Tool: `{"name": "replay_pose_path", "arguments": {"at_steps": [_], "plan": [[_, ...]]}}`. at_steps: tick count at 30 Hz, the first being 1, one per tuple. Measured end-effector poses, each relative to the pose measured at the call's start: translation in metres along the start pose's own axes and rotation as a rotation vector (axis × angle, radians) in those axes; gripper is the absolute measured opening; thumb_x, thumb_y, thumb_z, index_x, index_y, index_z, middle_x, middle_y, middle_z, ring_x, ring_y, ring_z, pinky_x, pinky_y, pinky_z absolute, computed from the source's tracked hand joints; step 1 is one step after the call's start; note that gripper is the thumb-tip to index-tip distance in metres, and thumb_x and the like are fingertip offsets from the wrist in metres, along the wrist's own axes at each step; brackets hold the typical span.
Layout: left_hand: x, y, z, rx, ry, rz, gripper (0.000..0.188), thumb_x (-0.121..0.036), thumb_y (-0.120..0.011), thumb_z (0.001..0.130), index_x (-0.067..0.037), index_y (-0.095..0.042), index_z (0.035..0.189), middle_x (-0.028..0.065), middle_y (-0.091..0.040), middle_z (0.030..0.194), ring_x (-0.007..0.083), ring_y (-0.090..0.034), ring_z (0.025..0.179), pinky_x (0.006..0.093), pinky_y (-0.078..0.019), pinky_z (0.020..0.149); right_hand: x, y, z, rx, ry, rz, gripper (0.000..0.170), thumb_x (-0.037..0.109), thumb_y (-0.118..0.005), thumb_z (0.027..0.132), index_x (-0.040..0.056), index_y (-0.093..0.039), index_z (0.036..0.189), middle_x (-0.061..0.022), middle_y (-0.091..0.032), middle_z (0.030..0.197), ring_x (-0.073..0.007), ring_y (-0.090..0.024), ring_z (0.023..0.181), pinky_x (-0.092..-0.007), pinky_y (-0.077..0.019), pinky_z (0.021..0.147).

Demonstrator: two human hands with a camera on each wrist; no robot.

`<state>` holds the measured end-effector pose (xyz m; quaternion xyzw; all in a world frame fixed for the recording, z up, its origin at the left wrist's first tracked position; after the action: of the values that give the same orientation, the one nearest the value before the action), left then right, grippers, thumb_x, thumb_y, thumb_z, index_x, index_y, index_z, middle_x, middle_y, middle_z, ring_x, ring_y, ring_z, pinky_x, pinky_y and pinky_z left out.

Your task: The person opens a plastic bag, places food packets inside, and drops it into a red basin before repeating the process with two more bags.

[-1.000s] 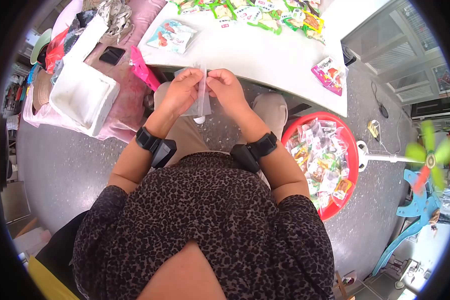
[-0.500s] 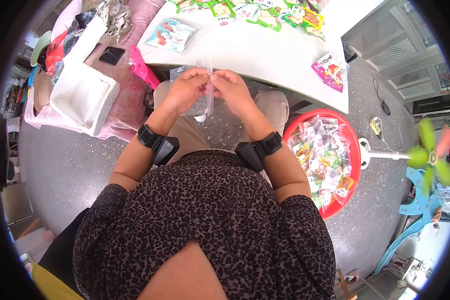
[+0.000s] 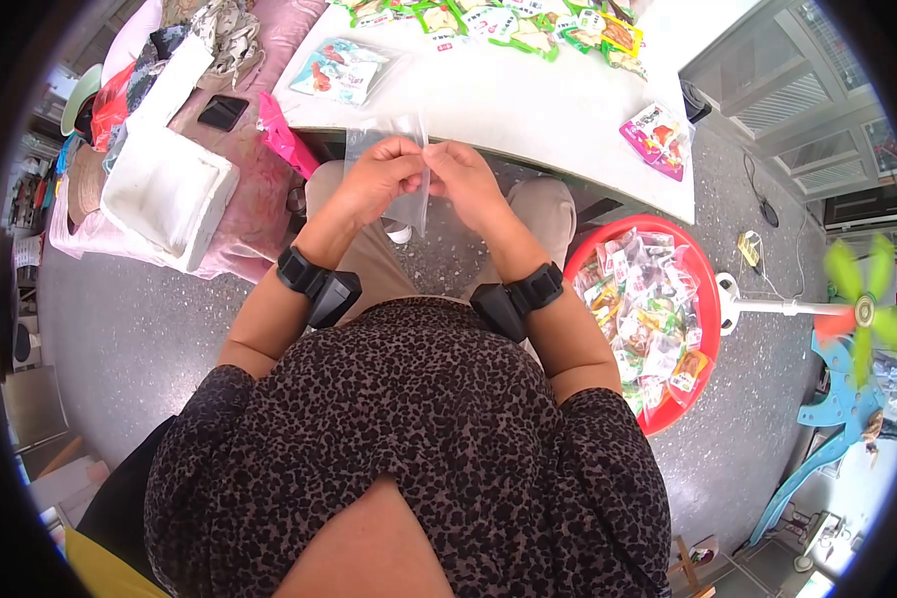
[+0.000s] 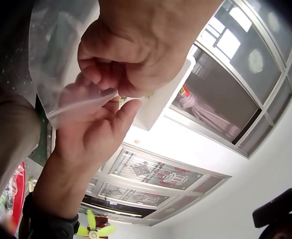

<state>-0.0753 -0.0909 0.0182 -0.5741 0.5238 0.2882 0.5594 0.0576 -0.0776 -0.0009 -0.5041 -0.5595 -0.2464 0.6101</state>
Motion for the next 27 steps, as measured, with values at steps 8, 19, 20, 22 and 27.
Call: {"name": "replay_pose_path", "arguments": {"at_steps": [8, 19, 20, 22, 27], "plan": [[0.01, 0.001, 0.003, -0.006, -0.03, 0.022, 0.003, -0.004, -0.052, 0.072, -0.005, -0.049, 0.071, 0.0001, -0.049, 0.063, 0.0068, -0.043, 0.056, 0.0194, -0.0351, 0.052, -0.002, 0.003, 0.002, -0.055, -0.045, -0.043, 0.015, 0.018, -0.046, 0.08, 0.004, -0.051, 0.082, -0.0024, -0.053, 0.076, -0.0085, -0.05, 0.067, -0.0218, -0.0409, 0.061], [0.013, 0.0, 0.003, -0.009, 0.037, 0.025, 0.002, -0.005, -0.051, 0.073, -0.005, -0.049, 0.071, 0.0018, -0.049, 0.065, 0.0089, -0.045, 0.058, 0.0209, -0.0374, 0.054, 0.004, -0.002, -0.005, -0.05, -0.055, -0.101, 0.017, 0.019, -0.046, 0.08, 0.0031, -0.05, 0.082, -0.004, -0.053, 0.077, -0.0101, -0.051, 0.068, -0.0222, -0.041, 0.061], [0.016, 0.001, 0.004, -0.002, 0.017, 0.033, 0.002, -0.005, -0.05, 0.072, -0.005, -0.049, 0.071, 0.0019, -0.049, 0.065, 0.0088, -0.045, 0.057, 0.0208, -0.0373, 0.054, 0.002, -0.001, -0.004, -0.048, -0.056, -0.096, 0.017, 0.019, -0.046, 0.08, 0.0029, -0.05, 0.082, -0.0041, -0.053, 0.077, -0.0103, -0.051, 0.067, -0.0225, -0.0413, 0.061], [0.022, 0.003, 0.007, 0.013, -0.022, 0.049, 0.001, -0.004, -0.049, 0.072, -0.005, -0.049, 0.071, 0.002, -0.049, 0.064, 0.0088, -0.045, 0.057, 0.0208, -0.0371, 0.054, -0.001, 0.002, -0.002, -0.044, -0.061, -0.086, 0.017, 0.019, -0.047, 0.08, 0.0024, -0.049, 0.083, -0.0042, -0.053, 0.077, -0.0106, -0.051, 0.067, -0.0229, -0.0419, 0.06], [0.029, 0.007, 0.008, -0.131, -0.033, -0.041, 0.004, -0.002, -0.048, 0.071, -0.005, -0.047, 0.07, 0.002, -0.048, 0.063, 0.0081, -0.044, 0.056, 0.0207, -0.0357, 0.052, -0.002, 0.003, -0.003, -0.123, -0.107, -0.061, 0.017, 0.018, -0.045, 0.079, 0.0015, -0.049, 0.083, -0.0051, -0.053, 0.077, -0.0112, -0.052, 0.067, -0.0242, -0.0434, 0.058]]}}
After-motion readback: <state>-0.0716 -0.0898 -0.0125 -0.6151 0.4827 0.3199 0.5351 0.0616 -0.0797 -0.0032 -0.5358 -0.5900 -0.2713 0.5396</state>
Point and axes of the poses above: each hand's wrist, its own z-axis towards the middle knuckle, its own y-axis out of the back of the hand, x = y × z, the point moved 1 cm from there along z, towards the middle knuckle
